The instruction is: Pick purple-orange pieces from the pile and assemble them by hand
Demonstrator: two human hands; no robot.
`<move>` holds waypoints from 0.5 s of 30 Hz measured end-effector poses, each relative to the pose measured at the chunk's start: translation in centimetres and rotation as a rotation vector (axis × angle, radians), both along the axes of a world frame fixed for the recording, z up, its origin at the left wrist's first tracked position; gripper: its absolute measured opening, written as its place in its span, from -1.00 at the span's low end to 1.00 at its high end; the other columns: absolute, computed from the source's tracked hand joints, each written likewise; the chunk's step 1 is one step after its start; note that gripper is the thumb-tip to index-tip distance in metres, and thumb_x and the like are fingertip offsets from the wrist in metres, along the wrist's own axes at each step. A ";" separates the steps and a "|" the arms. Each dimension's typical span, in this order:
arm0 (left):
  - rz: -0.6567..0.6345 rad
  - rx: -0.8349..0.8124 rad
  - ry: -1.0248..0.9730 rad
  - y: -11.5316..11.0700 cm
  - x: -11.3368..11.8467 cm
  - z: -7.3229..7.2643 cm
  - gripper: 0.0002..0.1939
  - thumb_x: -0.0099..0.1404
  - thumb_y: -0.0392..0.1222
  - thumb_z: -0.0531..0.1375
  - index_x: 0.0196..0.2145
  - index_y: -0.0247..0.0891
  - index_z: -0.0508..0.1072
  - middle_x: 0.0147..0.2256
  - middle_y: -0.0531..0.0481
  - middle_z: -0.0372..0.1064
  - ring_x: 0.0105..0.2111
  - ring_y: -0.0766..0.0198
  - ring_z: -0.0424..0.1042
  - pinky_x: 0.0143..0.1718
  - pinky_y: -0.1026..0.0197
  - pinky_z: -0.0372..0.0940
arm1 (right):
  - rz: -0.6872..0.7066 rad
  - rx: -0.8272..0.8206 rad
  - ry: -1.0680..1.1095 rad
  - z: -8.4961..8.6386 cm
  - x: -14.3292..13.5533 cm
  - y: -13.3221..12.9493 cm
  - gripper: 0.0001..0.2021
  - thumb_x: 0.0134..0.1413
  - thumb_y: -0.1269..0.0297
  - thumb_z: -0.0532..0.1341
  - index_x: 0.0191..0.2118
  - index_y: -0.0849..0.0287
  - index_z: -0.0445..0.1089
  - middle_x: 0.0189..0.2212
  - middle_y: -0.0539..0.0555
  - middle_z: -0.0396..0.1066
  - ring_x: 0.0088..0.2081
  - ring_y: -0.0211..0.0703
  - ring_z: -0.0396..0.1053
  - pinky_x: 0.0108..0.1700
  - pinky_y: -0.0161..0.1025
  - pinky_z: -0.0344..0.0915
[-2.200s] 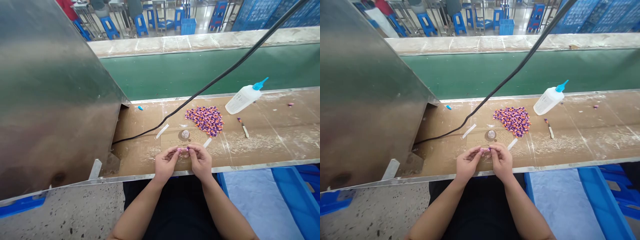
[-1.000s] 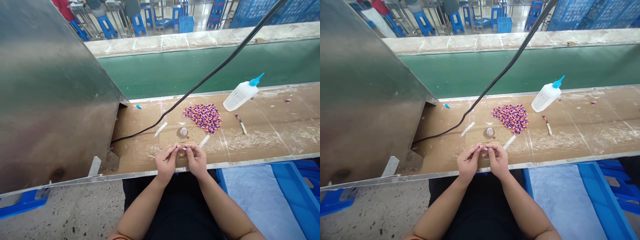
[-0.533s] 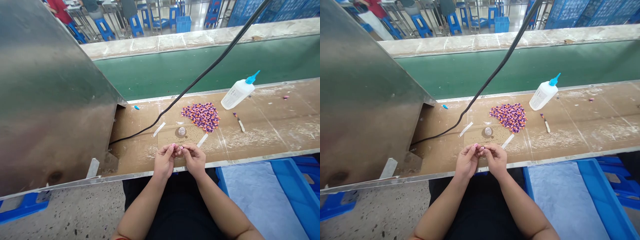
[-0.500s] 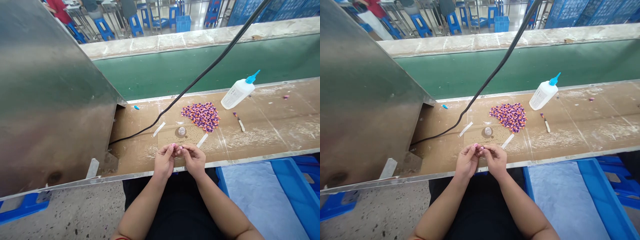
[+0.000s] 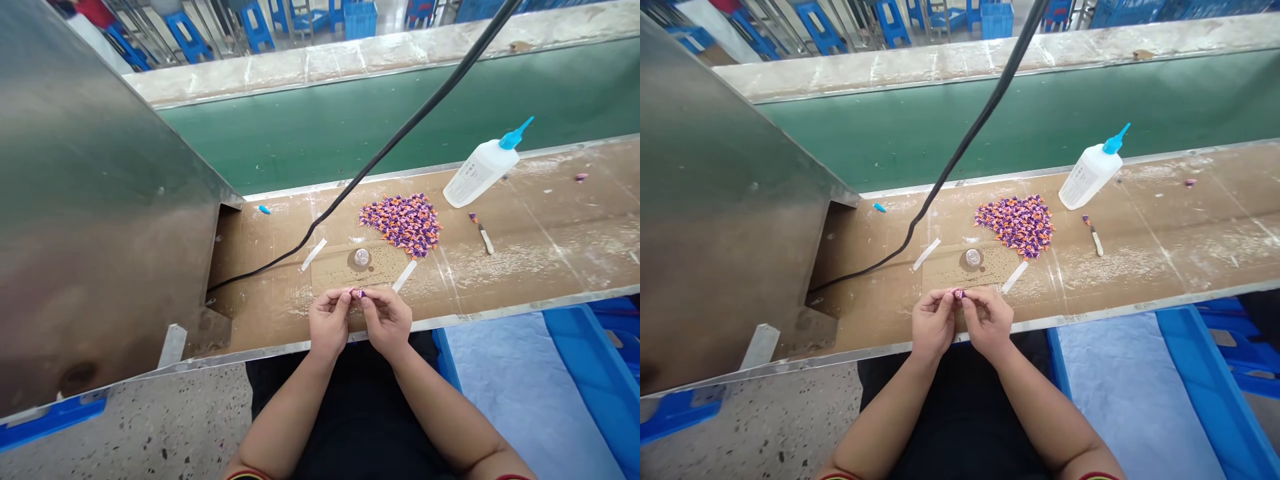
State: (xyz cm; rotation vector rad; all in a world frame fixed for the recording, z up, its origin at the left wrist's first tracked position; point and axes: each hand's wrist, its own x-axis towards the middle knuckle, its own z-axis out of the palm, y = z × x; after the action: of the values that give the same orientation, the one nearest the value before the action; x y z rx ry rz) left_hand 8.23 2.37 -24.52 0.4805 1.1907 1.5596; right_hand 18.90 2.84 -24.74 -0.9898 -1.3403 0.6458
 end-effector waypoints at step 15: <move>-0.043 -0.047 -0.139 0.2 -0.7 0.2 -0.55 -0.08 0.15 0.66 -0.43 -0.23 0.70 -0.36 -0.11 0.62 -0.35 0.33 0.58 -0.26 0.36 0.51 | -0.021 0.035 -0.089 0.7 -0.1 0.5 -0.87 0.32 0.42 0.34 -0.14 0.06 0.62 -0.27 0.08 0.67 -0.29 -0.14 0.65 -0.23 -0.22 0.64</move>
State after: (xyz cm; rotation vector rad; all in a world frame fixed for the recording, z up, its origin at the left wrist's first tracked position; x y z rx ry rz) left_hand 7.58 2.58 -24.29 0.3593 1.1011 1.5002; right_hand 18.77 3.34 -24.08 -1.0128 -1.4128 0.5668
